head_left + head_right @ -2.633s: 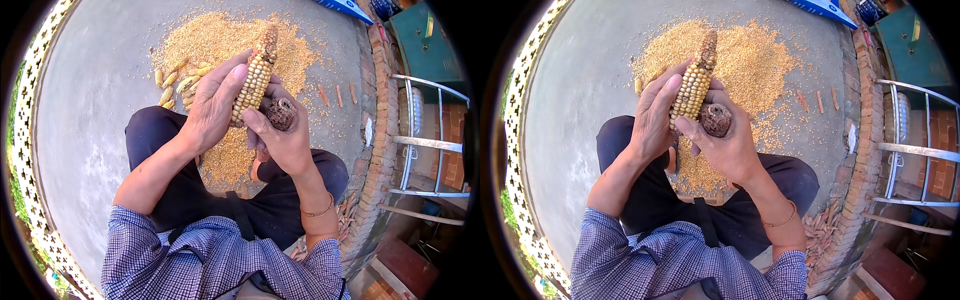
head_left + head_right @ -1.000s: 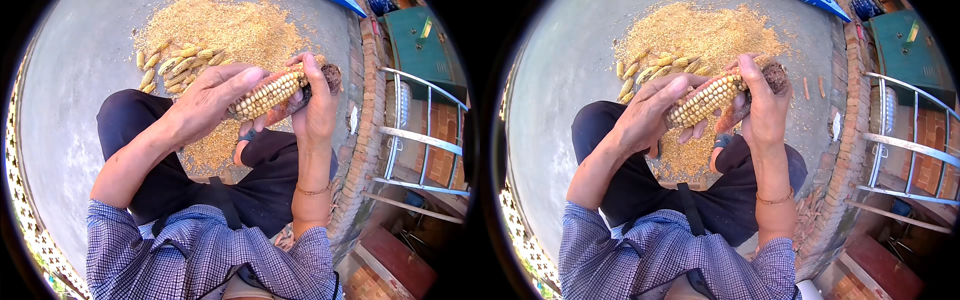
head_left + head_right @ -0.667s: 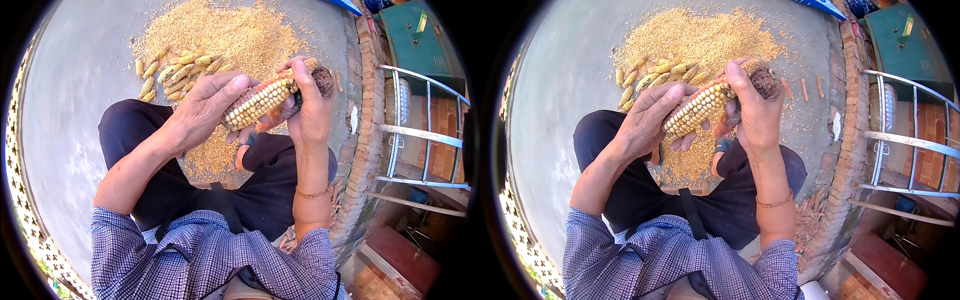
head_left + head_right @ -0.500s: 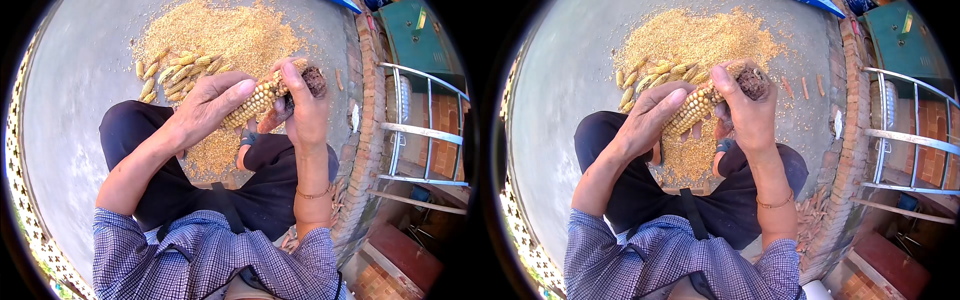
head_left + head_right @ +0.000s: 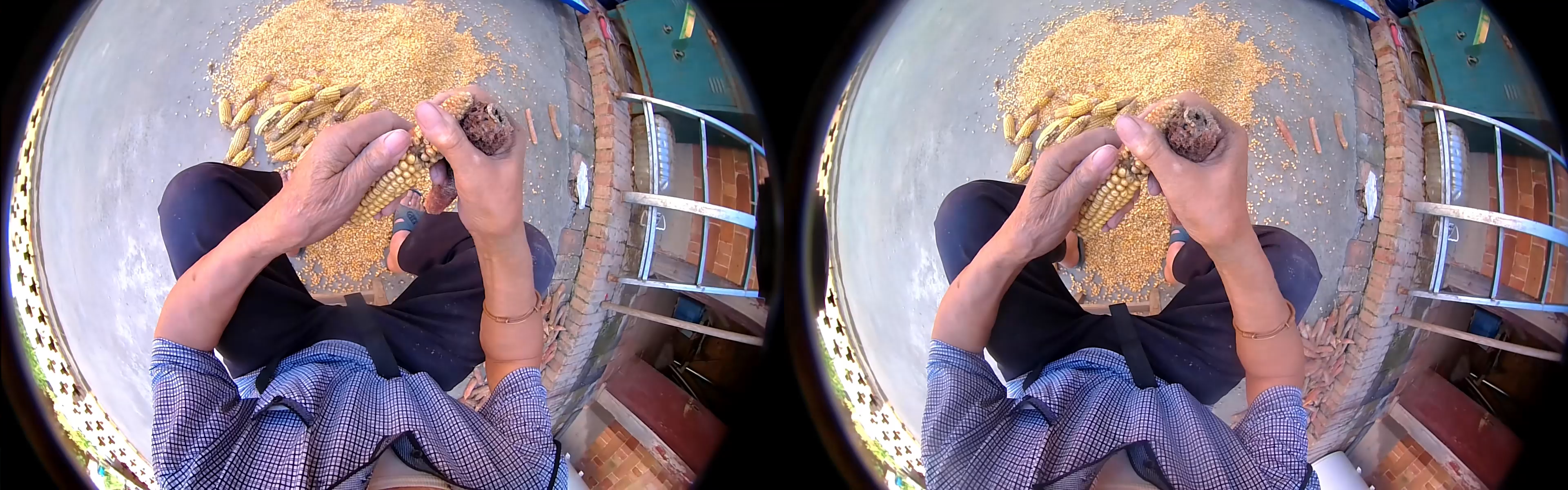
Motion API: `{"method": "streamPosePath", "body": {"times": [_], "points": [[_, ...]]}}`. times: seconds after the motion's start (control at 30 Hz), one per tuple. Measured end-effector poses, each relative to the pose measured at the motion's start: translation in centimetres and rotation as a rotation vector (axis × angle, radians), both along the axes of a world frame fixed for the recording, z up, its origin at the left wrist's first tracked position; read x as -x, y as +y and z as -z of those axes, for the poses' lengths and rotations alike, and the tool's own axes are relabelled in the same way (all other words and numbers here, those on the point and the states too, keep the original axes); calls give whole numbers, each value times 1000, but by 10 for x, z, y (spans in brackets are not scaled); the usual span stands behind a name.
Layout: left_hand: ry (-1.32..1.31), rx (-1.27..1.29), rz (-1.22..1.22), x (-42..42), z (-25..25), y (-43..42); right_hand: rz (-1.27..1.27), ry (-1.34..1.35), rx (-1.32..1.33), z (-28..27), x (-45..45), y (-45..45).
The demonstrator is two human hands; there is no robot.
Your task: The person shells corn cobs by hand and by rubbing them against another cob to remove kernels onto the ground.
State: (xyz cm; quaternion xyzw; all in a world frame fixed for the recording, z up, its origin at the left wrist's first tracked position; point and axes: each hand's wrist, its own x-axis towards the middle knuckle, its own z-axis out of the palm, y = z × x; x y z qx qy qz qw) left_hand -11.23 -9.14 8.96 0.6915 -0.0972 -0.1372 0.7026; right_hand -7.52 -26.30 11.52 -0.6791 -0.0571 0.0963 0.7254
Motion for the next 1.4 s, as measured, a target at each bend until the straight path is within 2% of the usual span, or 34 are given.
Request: {"method": "streamPosePath", "body": {"times": [0.1,0.2,0.3,0.5,0.6,0.7,0.9,1.1,1.2,1.4], "points": [[-50,-4,-19,0,0,-1,20,-41,9,-1,3,2],[37,27,-35,0,-1,-1,41,-45,7,-3,5,5],[-61,176,-174,1,2,-14,12,-68,4,-3,6,5],[89,172,-129,-1,2,-9,12,-1,-37,-2,2,2],[91,148,-114,-1,0,-6,-32,54,53,1,2,-4],[118,131,-92,0,-3,-4,-39,57,20,3,0,-3],[20,90,-67,1,-1,-3,-41,45,-52,3,1,0],[90,33,-82,1,-6,-3,-13,69,-3,2,3,-1],[119,86,-144,0,-3,-6,20,-38,-89,8,1,5],[74,61,-167,0,-7,-7,-3,45,-21,2,2,-1]]}}
